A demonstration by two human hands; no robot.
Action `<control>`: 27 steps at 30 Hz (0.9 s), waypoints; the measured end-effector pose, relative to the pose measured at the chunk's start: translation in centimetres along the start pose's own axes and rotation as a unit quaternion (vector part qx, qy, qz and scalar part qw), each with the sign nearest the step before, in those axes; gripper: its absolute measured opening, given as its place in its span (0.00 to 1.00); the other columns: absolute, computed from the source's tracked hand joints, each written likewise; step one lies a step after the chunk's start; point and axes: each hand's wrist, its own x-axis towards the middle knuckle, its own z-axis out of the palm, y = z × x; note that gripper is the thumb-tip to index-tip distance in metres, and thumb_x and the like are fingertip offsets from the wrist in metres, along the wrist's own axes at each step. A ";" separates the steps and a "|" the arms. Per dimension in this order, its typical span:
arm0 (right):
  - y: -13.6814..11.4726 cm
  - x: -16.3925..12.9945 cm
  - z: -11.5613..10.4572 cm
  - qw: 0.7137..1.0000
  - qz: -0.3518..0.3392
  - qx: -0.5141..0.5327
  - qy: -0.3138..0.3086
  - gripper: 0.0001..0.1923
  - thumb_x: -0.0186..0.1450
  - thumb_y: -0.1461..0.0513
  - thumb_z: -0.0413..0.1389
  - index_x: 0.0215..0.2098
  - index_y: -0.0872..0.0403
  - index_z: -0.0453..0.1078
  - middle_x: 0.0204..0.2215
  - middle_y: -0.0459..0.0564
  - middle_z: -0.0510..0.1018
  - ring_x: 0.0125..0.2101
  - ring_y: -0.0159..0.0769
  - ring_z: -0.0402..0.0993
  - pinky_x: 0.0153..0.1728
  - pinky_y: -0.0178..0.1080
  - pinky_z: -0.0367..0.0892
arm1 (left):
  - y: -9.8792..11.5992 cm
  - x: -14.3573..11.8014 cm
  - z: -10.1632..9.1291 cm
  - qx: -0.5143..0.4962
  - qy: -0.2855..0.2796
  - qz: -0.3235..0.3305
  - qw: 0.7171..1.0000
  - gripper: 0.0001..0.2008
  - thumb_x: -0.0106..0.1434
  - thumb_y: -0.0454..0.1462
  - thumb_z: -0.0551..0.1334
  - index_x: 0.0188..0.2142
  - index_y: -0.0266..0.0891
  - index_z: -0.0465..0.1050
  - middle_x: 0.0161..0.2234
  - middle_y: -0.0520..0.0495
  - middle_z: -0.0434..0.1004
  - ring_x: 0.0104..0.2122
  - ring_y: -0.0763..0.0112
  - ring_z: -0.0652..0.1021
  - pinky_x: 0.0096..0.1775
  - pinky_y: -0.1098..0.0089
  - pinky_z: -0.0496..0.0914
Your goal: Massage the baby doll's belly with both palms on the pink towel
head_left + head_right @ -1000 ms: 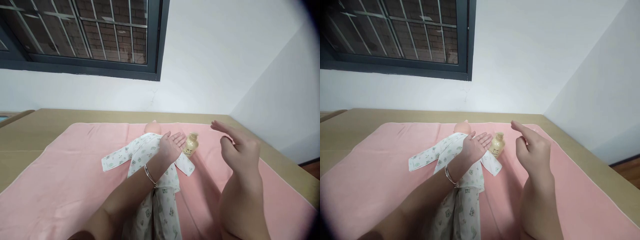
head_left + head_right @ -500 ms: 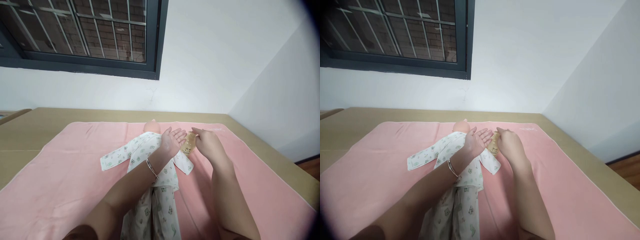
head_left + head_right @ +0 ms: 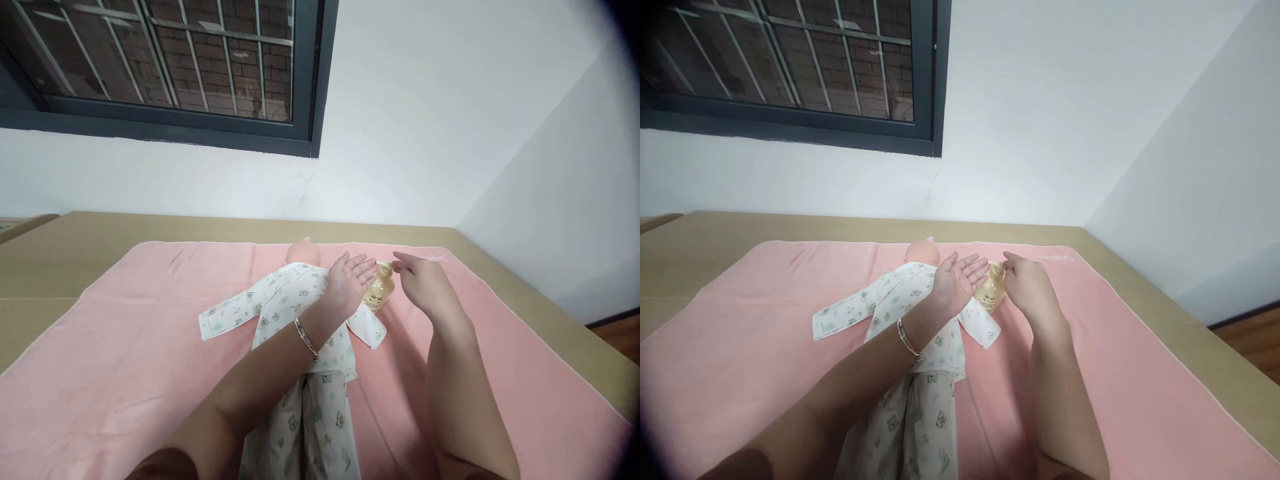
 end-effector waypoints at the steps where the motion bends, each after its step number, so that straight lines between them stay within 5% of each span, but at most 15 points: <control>1: 0.0 0.1 0.1 1.000 -0.001 0.004 0.002 0.27 0.63 0.67 0.44 0.59 0.59 0.67 0.49 0.54 0.77 0.53 0.46 0.72 0.50 0.44 0.68 | -0.1 0.0 0.1 0.009 0.003 0.004 1.000 0.22 0.66 0.48 0.52 0.49 0.34 0.70 0.56 0.32 0.71 0.56 0.57 0.73 0.55 0.62 0.69; 13: -0.3 0.0 0.1 1.000 0.005 -0.001 -0.009 0.26 0.63 0.66 0.45 0.59 0.58 0.67 0.50 0.54 0.77 0.53 0.48 0.71 0.48 0.44 0.68 | -0.6 0.2 0.0 0.089 -0.022 0.019 0.996 0.20 0.66 0.50 0.52 0.48 0.40 0.70 0.58 0.39 0.69 0.62 0.57 0.66 0.60 0.57 0.62; 19: 1.2 1.0 0.8 0.999 0.024 0.033 -0.026 0.27 0.62 0.55 0.55 0.58 0.55 0.67 0.51 0.55 0.76 0.50 0.46 0.72 0.45 0.42 0.67 | 0.2 -1.1 -0.2 0.087 -0.004 0.038 0.995 0.18 0.66 0.48 0.55 0.48 0.39 0.70 0.60 0.39 0.67 0.59 0.58 0.70 0.61 0.58 0.61; 23: 2.0 2.3 2.1 0.993 -0.013 0.068 -0.092 0.17 0.63 0.54 0.55 0.46 0.53 0.73 0.44 0.52 0.79 0.41 0.41 0.74 0.36 0.37 0.65 | 1.4 -3.3 -0.7 0.079 0.040 0.055 0.995 0.16 0.66 0.44 0.55 0.47 0.37 0.71 0.56 0.36 0.71 0.56 0.57 0.73 0.57 0.59 0.67; 27: 1.9 2.5 2.2 0.994 0.005 0.079 -0.075 0.10 0.63 0.57 0.53 0.34 0.53 0.73 0.34 0.50 0.79 0.33 0.37 0.73 0.30 0.36 0.62 | 3.1 -5.7 -0.8 0.083 0.050 0.074 0.993 0.16 0.65 0.42 0.55 0.46 0.35 0.72 0.54 0.34 0.73 0.54 0.54 0.75 0.55 0.57 0.69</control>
